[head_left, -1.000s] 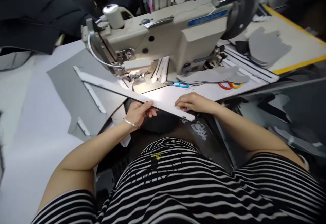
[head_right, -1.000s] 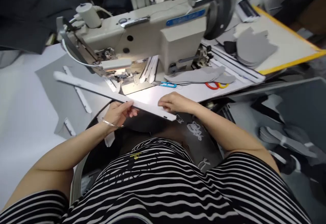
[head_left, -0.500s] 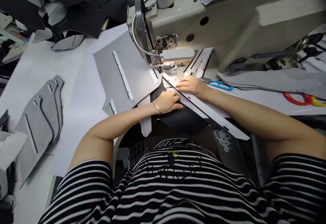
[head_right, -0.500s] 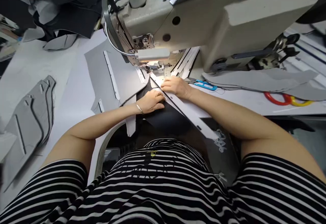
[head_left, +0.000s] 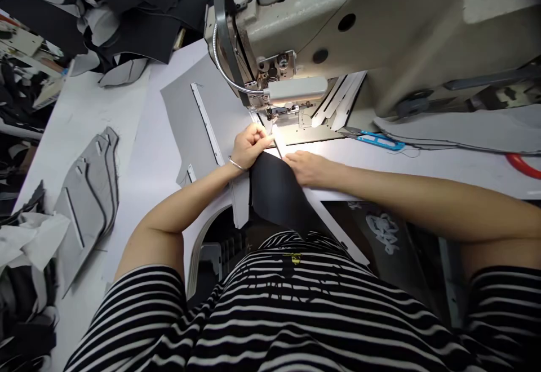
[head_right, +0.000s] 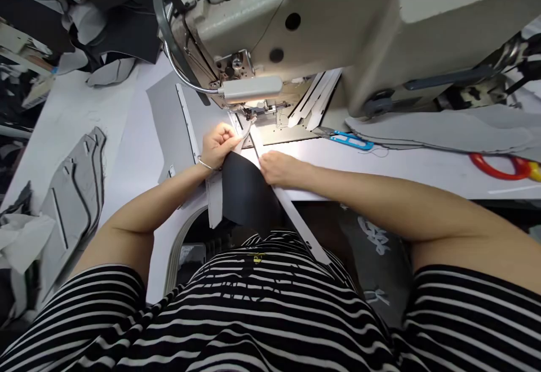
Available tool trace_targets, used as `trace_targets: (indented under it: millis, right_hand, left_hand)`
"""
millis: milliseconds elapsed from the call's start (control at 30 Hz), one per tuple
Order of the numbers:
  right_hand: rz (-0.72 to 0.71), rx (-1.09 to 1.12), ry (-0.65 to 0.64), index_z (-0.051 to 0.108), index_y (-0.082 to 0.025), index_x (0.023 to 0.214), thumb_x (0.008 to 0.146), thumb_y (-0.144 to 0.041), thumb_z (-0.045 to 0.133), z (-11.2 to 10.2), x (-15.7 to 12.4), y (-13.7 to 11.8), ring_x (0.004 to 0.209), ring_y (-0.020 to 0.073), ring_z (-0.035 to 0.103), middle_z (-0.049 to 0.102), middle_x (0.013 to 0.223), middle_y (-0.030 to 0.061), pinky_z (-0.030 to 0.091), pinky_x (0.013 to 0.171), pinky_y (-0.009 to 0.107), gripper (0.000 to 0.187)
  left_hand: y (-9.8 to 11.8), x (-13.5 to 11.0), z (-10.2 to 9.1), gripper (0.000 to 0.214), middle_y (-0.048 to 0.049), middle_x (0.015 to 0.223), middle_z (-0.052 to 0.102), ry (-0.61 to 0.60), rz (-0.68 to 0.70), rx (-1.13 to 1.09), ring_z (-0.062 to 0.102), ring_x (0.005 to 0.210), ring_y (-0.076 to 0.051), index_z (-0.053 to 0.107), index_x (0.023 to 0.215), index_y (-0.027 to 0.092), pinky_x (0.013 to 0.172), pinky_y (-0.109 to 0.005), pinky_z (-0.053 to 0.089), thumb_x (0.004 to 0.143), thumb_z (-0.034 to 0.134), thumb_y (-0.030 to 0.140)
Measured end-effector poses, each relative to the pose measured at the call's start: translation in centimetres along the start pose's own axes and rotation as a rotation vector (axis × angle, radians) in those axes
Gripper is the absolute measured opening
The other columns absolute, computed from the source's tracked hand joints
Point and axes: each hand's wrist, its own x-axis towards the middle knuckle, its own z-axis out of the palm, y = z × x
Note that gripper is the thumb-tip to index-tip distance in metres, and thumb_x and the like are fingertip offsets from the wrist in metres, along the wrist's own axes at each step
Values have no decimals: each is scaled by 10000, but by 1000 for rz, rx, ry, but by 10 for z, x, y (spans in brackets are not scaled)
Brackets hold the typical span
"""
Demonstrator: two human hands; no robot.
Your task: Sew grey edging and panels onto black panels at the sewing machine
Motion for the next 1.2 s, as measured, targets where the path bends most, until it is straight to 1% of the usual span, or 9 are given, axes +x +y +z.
trace_targets:
  millis: [67, 200, 267, 367, 500, 667, 933, 1100, 1200]
  right_hand:
    - [121, 55, -51, 615, -165, 755, 841, -128, 506, 6, 25, -15, 717, 191, 536, 631, 793, 86, 415, 663, 329, 144]
    - [250, 185, -129, 587, -163, 704, 851, -73, 467, 10, 59, -23, 616, 148, 508, 608, 703, 38, 383, 616, 284, 211]
    - [253, 107, -155, 619, -133, 772, 855, -60, 434, 7, 60, -25, 673, 172, 535, 640, 773, 76, 385, 628, 295, 215]
    - [253, -16, -193, 639, -59, 928, 861, -48, 387, 2, 53, -28, 796, 215, 563, 660, 915, 151, 387, 650, 311, 261]
    - [270, -12, -234, 631, -48, 953, 880, -33, 341, -1, 49, -27, 816, 207, 559, 651, 926, 163, 381, 655, 295, 299]
    - [299, 23, -176, 639, -69, 923, 893, -44, 338, 1, 54, -24, 798, 203, 555, 650, 915, 163, 370, 659, 291, 303]
    - [388, 37, -178, 651, -46, 1017, 885, -40, 334, 15, 64, -25, 830, 223, 568, 669, 974, 180, 366, 697, 317, 344]
    - [321, 64, -131, 647, -55, 1039, 899, -50, 313, 10, 63, -24, 816, 212, 564, 673, 975, 168, 377, 711, 317, 362]
    - [365, 79, -166, 653, -65, 1028, 898, -62, 321, 4, 65, -26, 800, 212, 557, 670, 961, 165, 368, 695, 319, 356]
  left_hand:
    - [0, 9, -4, 138, 52, 629, 460, -131, -57, 82, 430, 553, -86, 529, 778, 171, 605, -228, 400, 738, 628, 259]
    - [6, 24, 3, 199, -48, 893, 575, -271, -190, 432, 559, 904, -209, 548, 775, 160, 877, -360, 462, 593, 625, 145]
    - [9, 27, 6, 104, -73, 939, 593, -376, -272, 544, 560, 1004, -247, 508, 660, 173, 947, -390, 449, 606, 593, 145]
    - [14, 26, 5, 182, -101, 1041, 621, -470, -280, 619, 569, 1060, -259, 406, 524, 187, 975, -381, 451, 633, 543, 137]
    - [14, 22, 2, 181, -88, 1117, 652, -445, -215, 636, 589, 1068, -259, 402, 501, 190, 980, -386, 465, 631, 512, 128]
    - [15, 21, 1, 197, -78, 1150, 675, -440, -236, 614, 615, 1058, -245, 376, 500, 193, 973, -366, 479, 638, 495, 118]
    - [15, 22, 4, 151, -57, 981, 711, -446, -300, 595, 647, 988, -224, 433, 516, 186, 893, -314, 504, 643, 465, 111]
    - [19, 24, 5, 165, -63, 950, 712, -452, -356, 585, 643, 990, -231, 410, 493, 185, 883, -304, 495, 634, 465, 119]
    - [22, 24, 5, 167, -65, 927, 709, -455, -372, 573, 639, 995, -230, 404, 487, 186, 870, -290, 494, 634, 458, 128]
